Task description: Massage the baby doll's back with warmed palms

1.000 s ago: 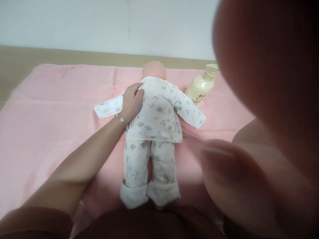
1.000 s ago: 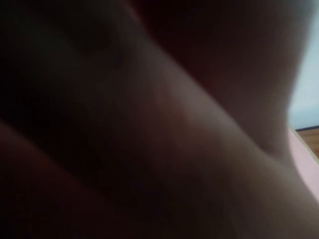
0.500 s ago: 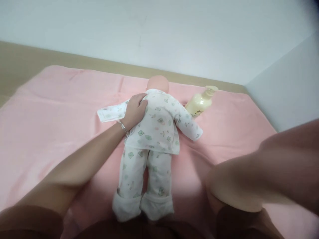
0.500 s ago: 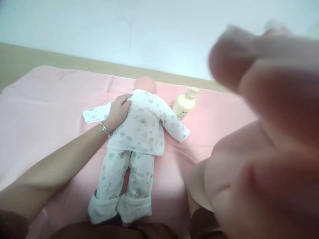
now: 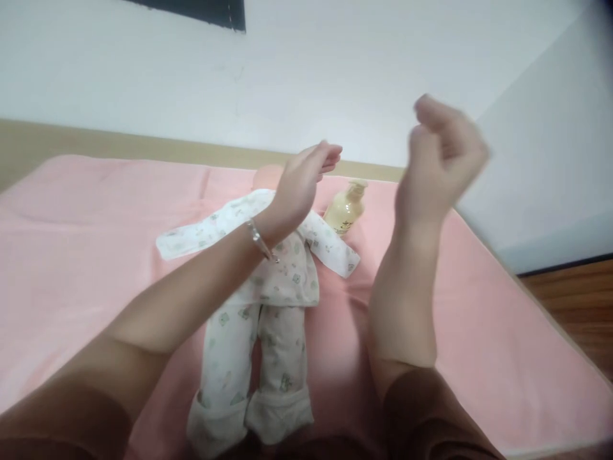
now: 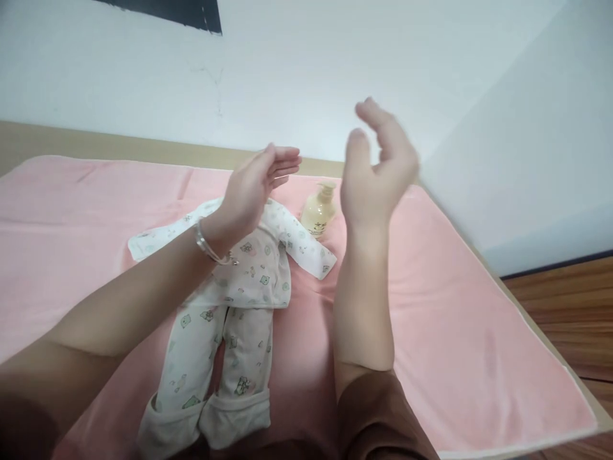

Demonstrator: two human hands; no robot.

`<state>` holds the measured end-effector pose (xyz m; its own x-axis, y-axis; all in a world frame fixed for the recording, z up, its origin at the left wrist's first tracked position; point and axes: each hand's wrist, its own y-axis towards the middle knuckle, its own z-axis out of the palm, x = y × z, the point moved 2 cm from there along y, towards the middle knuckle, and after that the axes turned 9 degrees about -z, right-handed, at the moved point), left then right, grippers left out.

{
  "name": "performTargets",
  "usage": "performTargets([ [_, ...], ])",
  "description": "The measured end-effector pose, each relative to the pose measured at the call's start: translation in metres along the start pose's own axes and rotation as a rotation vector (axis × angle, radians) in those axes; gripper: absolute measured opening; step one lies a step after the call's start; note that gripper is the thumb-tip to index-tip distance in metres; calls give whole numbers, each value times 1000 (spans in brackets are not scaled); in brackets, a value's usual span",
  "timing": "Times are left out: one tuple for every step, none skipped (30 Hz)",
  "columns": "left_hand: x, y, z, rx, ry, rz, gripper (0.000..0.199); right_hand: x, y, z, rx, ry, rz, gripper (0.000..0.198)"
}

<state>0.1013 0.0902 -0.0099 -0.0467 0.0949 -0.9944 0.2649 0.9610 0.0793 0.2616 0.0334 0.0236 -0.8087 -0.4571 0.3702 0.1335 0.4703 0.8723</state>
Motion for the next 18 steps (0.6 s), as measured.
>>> performTargets([
  [2, 8, 11, 9, -71, -55, 47, -9, 4, 10, 34, -41, 55, 50],
  [7, 17, 21, 22, -142, -122, 47, -18, 6, 19, 100, -110, 102, 49],
  [13, 26, 28, 48, -217, -203, 47, -25, 7, 28, 173, -179, 127, 49],
  [20, 34, 35, 79, -299, -280, 48, -31, 6, 36, 245, -239, 137, 50],
  [25, 41, 40, 112, -381, -346, 48, -34, 4, 42, 295, -284, 131, 52],
  [29, 47, 44, 143, -458, -401, 48, -35, 2, 46, 329, -308, 119, 54],
  [31, 50, 48, 165, -526, -440, 46, -34, -1, 50, 358, -311, 111, 56],
  [31, 51, 50, 174, -579, -466, 44, -32, -4, 53, 390, -301, 115, 57],
  [29, 50, 52, 170, -615, -476, 41, -30, -6, 57, 431, -288, 134, 58],
  [27, 49, 52, 158, -635, -473, 38, -28, -9, 60, 473, -278, 164, 58],
  [24, 46, 52, 147, -639, -458, 36, -26, -10, 63, 514, -276, 199, 58],
  [21, 43, 50, 143, -629, -437, 36, -25, -11, 65, 547, -281, 231, 59],
  [20, 40, 47, 152, -610, -416, 37, -25, -12, 68, 569, -292, 256, 60],
  [19, 36, 43, 175, -582, -399, 39, -26, -13, 69, 580, -309, 272, 61],
  [20, 31, 37, 208, -547, -387, 42, -27, -13, 70, 580, -328, 279, 62],
  [20, 26, 29, 239, -506, -375, 45, -29, -13, 71, 578, -346, 278, 62],
  [21, 20, 19, 262, -459, -358, 48, -30, -13, 72, 575, -364, 276, 62],
  [20, 13, 8, 271, -408, -337, 50, -31, -13, 72, 571, -382, 272, 61],
])
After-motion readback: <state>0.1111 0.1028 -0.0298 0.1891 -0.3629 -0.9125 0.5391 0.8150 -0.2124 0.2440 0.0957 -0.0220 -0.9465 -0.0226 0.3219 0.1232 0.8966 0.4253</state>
